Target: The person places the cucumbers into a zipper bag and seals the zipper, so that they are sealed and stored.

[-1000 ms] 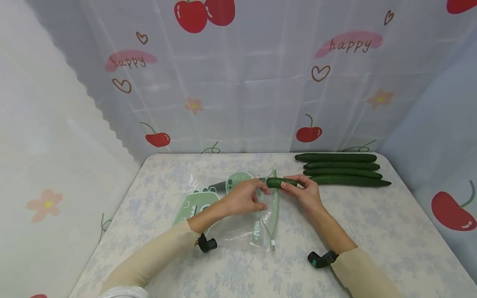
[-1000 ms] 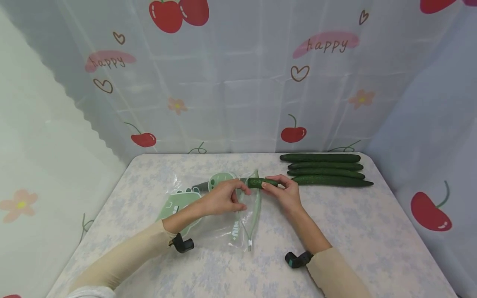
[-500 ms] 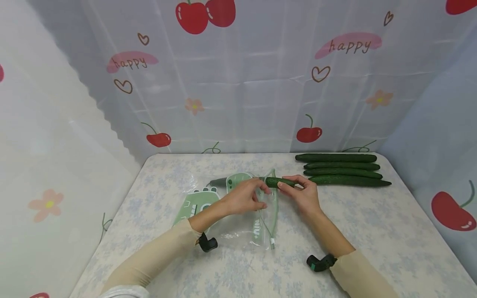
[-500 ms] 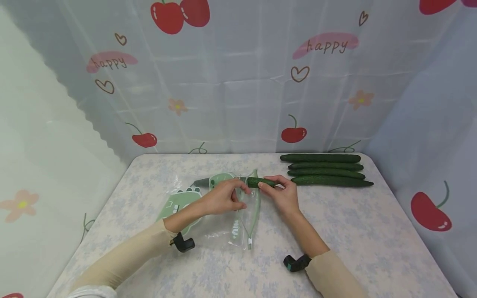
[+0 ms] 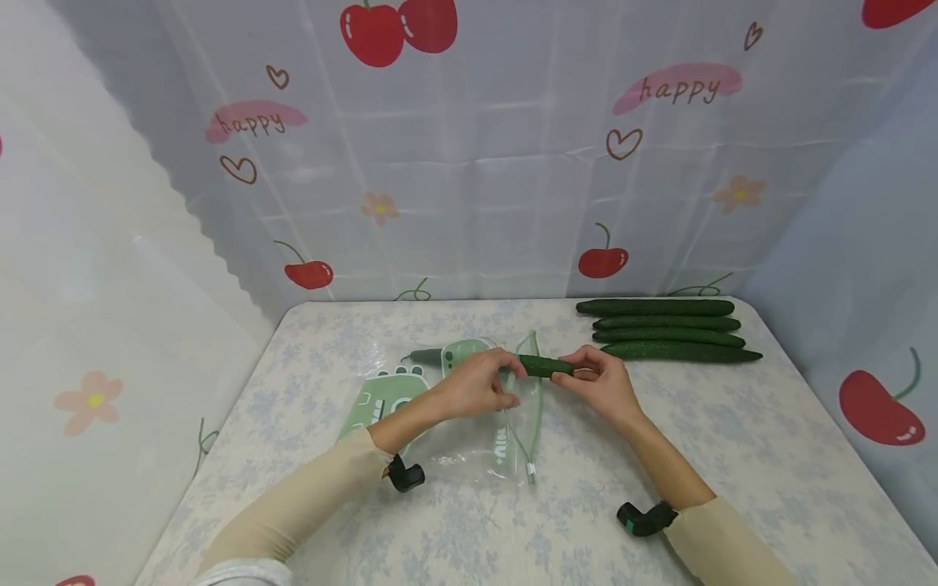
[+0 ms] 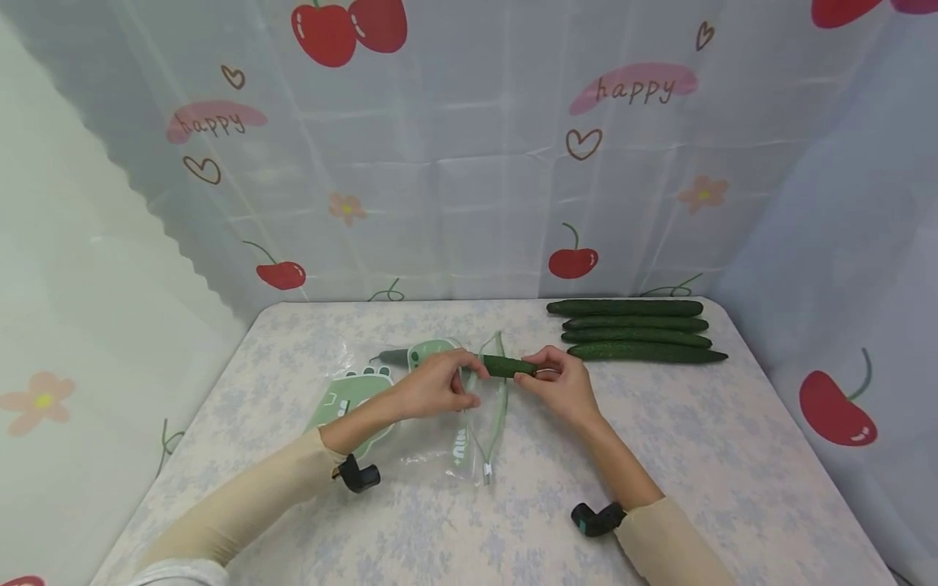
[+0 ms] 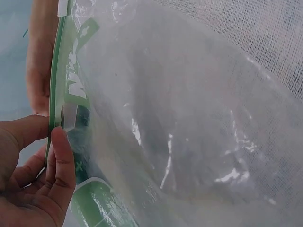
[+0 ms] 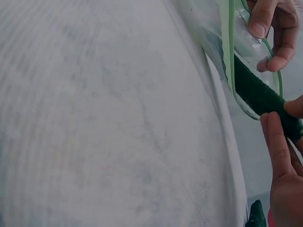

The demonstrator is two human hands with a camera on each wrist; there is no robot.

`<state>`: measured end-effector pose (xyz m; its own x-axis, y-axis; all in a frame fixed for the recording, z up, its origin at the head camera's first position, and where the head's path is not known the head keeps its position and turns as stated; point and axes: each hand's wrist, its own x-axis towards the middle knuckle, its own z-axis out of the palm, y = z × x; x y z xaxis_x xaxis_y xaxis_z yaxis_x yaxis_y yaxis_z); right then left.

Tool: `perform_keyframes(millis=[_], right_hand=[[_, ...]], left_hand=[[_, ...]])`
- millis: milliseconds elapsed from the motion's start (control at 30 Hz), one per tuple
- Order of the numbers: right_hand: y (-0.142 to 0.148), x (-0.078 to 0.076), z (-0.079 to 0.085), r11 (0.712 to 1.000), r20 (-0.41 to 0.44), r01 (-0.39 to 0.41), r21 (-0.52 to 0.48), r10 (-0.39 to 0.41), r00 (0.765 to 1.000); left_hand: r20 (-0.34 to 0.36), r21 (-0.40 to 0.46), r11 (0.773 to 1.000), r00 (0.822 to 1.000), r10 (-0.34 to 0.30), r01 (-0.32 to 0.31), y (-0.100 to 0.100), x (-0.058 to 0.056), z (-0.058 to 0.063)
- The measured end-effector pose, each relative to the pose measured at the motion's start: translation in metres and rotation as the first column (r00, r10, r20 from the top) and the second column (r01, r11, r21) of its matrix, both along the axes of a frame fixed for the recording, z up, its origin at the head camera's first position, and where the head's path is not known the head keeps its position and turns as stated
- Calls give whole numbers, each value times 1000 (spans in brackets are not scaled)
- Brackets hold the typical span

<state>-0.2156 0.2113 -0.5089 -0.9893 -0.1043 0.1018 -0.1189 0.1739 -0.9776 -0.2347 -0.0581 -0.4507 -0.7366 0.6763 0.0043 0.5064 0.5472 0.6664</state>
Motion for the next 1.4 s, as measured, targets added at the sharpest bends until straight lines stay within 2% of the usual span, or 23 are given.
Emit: perform_keyframes(millis=[100, 200, 300, 400, 533, 667, 767, 1067, 1267, 1400], right_hand=[[-1, -1, -6, 988, -2, -24, -150, 24, 1000], [-4, -2, -10, 951, 1, -44, -306, 47, 999], [-9, -2, -10, 923, 2, -49, -382, 54, 999], [-15, -3, -8, 922, 9, -21, -386, 26, 1000], [-23, -4, -3, 942, 36, 23, -334, -11, 999], [-30, -4, -3, 952, 125, 52, -300, -15, 992], [-32, -4, -7, 958, 202, 62, -280, -5, 979], [-31, -11, -14, 972, 332, 3, -236, 78, 940], [-26, -17, -10, 952, 349, -76, -295, 182, 919], [-28, -21, -9, 957, 358, -72, -281, 174, 918]], left_hand=[[-3, 8, 1000, 1000, -11, 11, 1, 0, -2], [-7, 14, 999, 1000, -29, 29, 2, 1, -2], [-21, 20, 998, 998, -56, 56, 4, 2, 0], [-38, 29, 997, 997, -71, 72, 6, 4, 4], [-29, 49, 997, 997, -65, 66, 7, 5, 8], [-5, 40, 997, 998, -64, 64, 5, 6, 7], [7, 20, 997, 997, -75, 75, 5, 6, 1], [38, -8, 997, 997, -73, 73, 3, 5, -20], [42, -10, 998, 997, -63, 63, 0, 4, -22], [37, -12, 998, 997, -65, 66, -1, 3, -22]])
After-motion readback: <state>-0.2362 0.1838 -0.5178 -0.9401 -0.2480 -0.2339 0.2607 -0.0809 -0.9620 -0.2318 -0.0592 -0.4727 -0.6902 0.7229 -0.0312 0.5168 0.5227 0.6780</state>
